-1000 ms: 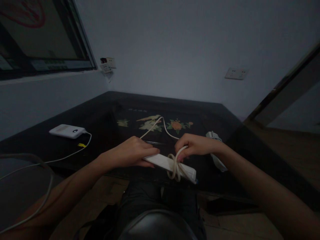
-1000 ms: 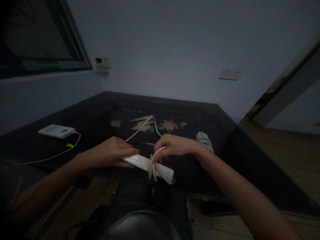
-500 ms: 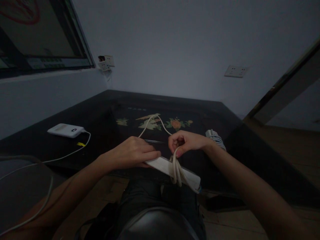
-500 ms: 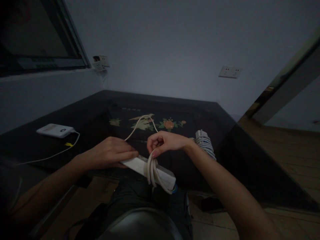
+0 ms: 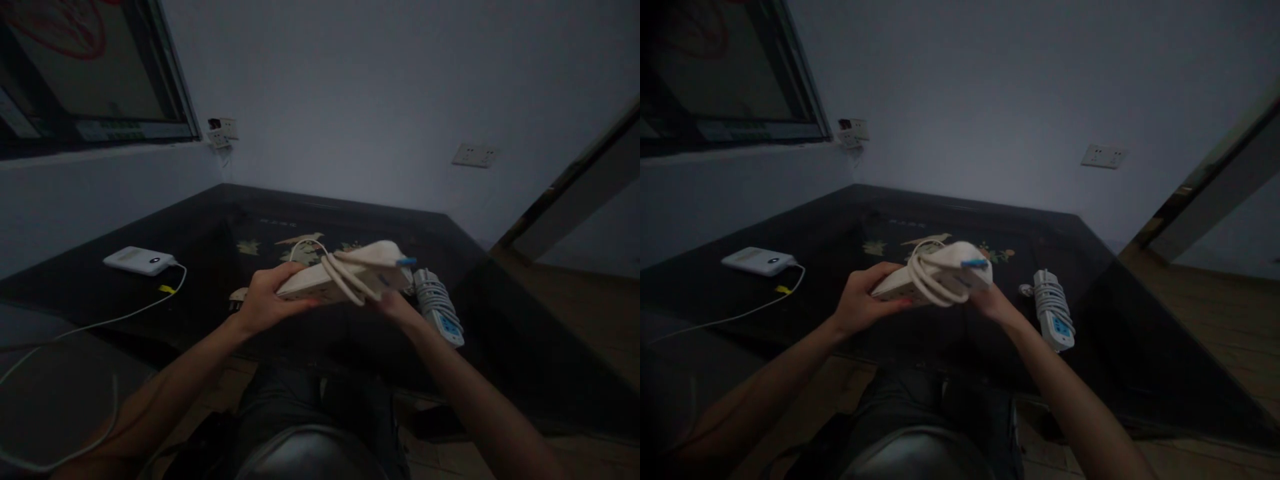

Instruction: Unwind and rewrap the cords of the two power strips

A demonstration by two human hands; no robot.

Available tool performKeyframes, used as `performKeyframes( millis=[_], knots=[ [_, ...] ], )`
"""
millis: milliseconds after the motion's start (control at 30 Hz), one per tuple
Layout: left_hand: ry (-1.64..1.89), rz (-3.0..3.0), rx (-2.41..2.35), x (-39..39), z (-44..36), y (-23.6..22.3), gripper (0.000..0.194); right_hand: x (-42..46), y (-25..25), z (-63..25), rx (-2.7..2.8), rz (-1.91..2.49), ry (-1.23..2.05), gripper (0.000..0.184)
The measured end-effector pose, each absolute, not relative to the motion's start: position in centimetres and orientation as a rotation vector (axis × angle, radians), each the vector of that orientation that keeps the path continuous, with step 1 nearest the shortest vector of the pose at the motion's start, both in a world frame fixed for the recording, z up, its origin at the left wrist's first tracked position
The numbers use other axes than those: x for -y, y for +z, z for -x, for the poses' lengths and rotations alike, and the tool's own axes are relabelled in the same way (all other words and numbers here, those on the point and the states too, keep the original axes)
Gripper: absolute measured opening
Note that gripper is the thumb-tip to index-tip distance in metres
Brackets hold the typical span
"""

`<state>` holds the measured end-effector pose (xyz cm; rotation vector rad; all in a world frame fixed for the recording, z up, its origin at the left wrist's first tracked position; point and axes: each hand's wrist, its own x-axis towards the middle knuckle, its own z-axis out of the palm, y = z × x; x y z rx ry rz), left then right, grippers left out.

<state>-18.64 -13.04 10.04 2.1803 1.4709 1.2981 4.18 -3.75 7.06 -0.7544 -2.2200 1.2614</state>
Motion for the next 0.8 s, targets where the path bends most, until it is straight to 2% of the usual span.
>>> performKeyframes(
  millis=[200, 433, 667, 800],
  knots=[
    [1.446, -1.767, -1.442, 10.7, 18.3, 8.6, 0.038, 6.3, 7.9, -4.2, 2.301, 0.827, 1.007, 0.039],
    [1.531, -1.306, -1.354, 8.5, 20.5, 7.1, 0.049, 7.3, 9.7, -5.4, 2.302, 0.896, 0.857, 0.031],
    [1.452, -1.175, -1.368, 8.7, 22.2, 7.4, 0.048, 8.8, 11.9, -5.3, 2.392, 0.813, 0.746, 0.025],
    [1.354, -1.358, -1.539, 8.5, 22.3, 7.8, 0.042, 9.5, 12.3, -4.8, 2.469, 0.791, 0.569, 0.024]
  ],
)
